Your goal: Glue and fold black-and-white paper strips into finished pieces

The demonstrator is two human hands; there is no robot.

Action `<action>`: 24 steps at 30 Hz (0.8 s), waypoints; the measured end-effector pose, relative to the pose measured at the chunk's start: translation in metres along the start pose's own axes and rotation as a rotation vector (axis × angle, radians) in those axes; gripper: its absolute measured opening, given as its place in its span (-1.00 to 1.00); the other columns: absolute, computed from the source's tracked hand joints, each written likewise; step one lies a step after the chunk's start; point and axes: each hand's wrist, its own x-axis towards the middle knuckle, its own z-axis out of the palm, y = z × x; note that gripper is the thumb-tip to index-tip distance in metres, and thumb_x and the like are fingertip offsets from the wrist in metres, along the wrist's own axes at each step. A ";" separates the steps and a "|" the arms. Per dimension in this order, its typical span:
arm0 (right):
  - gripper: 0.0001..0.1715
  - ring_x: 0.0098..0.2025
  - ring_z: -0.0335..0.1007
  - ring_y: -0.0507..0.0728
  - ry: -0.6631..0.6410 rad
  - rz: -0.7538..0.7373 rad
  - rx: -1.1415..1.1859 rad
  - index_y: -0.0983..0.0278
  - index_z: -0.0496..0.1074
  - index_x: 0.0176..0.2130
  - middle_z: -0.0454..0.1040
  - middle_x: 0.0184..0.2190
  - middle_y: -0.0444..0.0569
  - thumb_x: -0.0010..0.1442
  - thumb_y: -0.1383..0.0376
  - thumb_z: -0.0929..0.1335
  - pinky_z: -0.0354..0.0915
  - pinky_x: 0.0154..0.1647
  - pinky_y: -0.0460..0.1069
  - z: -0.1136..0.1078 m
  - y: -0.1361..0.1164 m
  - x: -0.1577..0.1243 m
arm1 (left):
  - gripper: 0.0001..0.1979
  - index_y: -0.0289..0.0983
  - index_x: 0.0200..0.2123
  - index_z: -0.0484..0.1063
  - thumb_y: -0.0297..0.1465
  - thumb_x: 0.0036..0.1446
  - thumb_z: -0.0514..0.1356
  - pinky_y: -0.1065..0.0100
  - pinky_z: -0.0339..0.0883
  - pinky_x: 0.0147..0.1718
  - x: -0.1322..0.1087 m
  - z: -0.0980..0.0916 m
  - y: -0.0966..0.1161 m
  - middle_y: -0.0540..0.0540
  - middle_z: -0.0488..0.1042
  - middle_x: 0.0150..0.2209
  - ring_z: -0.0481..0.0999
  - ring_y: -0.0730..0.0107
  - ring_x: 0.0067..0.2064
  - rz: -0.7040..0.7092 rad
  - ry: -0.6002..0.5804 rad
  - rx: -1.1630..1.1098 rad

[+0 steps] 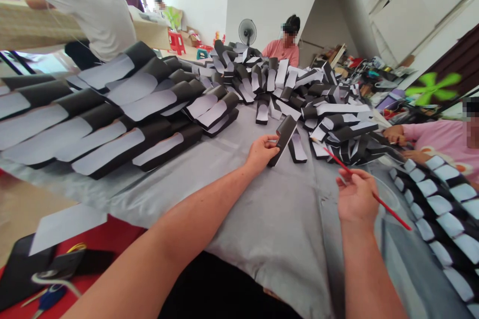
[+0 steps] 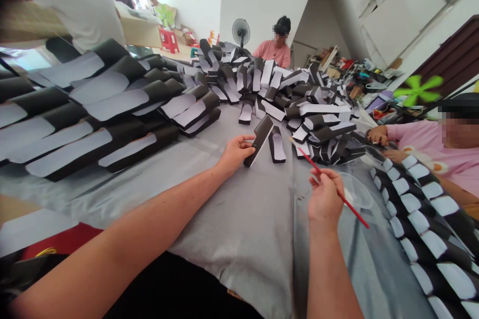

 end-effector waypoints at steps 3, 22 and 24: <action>-0.82 -0.23 0.41 0.14 0.231 -0.288 -0.453 0.23 0.40 -0.37 0.47 -0.39 -0.08 -0.01 0.24 0.26 0.30 -0.17 0.05 -0.017 -0.008 0.013 | -0.69 -0.30 -0.19 0.38 -0.64 -0.05 0.13 0.47 0.29 -0.45 0.003 -0.003 -0.003 0.05 0.45 -0.46 0.41 0.55 -0.48 0.119 0.075 0.127; -0.57 0.03 0.31 0.32 -0.272 -0.337 -1.662 0.25 0.54 -0.17 0.52 -0.14 0.12 0.12 0.46 0.18 0.25 -0.03 0.25 -0.093 -0.016 0.084 | -0.65 -0.23 -0.16 0.48 -0.63 0.10 0.00 0.31 0.30 -0.07 0.012 -0.026 0.010 -0.11 0.50 -0.13 0.47 0.31 -0.11 0.510 0.182 0.962; -0.62 0.04 0.29 0.35 -0.272 -0.283 -1.538 0.23 0.56 -0.28 0.53 -0.18 0.13 0.05 0.44 0.21 0.17 0.04 0.32 -0.095 -0.013 0.086 | -0.64 -0.23 -0.13 0.48 -0.61 0.11 0.00 0.31 0.30 -0.07 0.011 -0.025 0.012 -0.13 0.49 -0.10 0.46 0.28 -0.09 0.460 0.153 1.003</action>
